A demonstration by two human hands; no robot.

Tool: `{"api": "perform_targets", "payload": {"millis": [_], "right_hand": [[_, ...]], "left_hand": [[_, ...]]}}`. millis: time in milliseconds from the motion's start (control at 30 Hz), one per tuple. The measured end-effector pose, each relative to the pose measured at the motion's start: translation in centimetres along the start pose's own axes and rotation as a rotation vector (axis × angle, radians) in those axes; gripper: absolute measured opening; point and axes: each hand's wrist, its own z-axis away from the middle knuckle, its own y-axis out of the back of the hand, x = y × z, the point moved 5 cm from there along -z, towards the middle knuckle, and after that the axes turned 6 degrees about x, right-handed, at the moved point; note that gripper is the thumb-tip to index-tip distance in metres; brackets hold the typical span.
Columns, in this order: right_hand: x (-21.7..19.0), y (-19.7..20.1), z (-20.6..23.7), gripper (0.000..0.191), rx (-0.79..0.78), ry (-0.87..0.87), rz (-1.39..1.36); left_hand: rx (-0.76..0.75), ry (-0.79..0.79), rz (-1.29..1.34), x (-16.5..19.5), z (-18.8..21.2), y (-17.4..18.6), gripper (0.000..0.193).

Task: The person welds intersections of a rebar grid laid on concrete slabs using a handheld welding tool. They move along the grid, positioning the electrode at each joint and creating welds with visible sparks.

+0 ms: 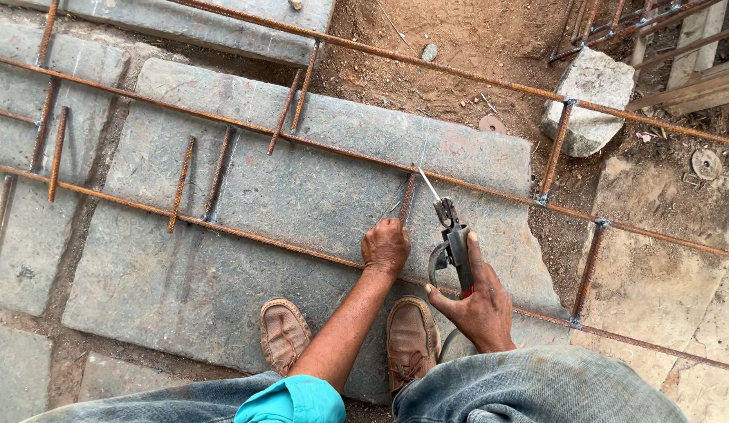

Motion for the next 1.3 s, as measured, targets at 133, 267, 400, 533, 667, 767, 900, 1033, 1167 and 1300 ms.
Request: {"api": "perform_targets", "payload": {"millis": [133, 267, 400, 533, 667, 767, 900, 1033, 1167, 1300], "right_hand": [[-0.3, 0.1, 0.1, 0.121, 0.021, 0.011, -0.048], [-0.8, 0.4, 0.0, 0.121, 0.048, 0.046, -0.047], [-0.5, 0.2, 0.1, 0.122, -0.008, -0.024, -0.04], [-0.3, -0.1, 0.0, 0.123, 0.007, 0.01, -0.003], [0.6, -0.5, -0.2, 0.12, 0.054, -0.1, -0.463], [2.3, -1.9, 0.2, 0.118, -0.042, -0.575, -0.912], [1.7, -1.2, 0.2, 0.117, 0.005, -0.35, -0.531], [0.1, -0.7, 0.2, 0.125, 0.048, -0.031, -0.158], [-0.9, -0.2, 0.0, 0.126, 0.118, 0.15, -0.079], [-0.1, -0.8, 0.2, 0.127, -0.024, -0.05, 0.01]], "left_hand": [[0.008, 0.006, 0.005, 0.1, -0.1, 0.3, 0.017], [-0.072, 0.048, -0.022, 0.0, -0.2, 0.4, 0.014], [-0.038, 0.036, 0.015, 0.1, -0.1, 0.5, 0.017], [0.022, -0.004, 0.024, 0.0, -0.1, 0.1, 0.017], [0.015, -0.027, 0.005, -0.2, -0.1, -0.5, 0.017], [0.033, -0.031, 0.008, -0.3, -0.2, -0.4, 0.017], [0.014, -0.033, 0.023, -0.3, 0.1, -0.2, 0.015], [0.032, -0.012, 0.05, -0.3, 0.1, -0.1, 0.017], [0.018, -0.016, 0.029, -0.3, -0.1, -0.3, 0.017], [0.014, -0.01, 0.029, -0.5, 0.0, -0.4, 0.019]]}}
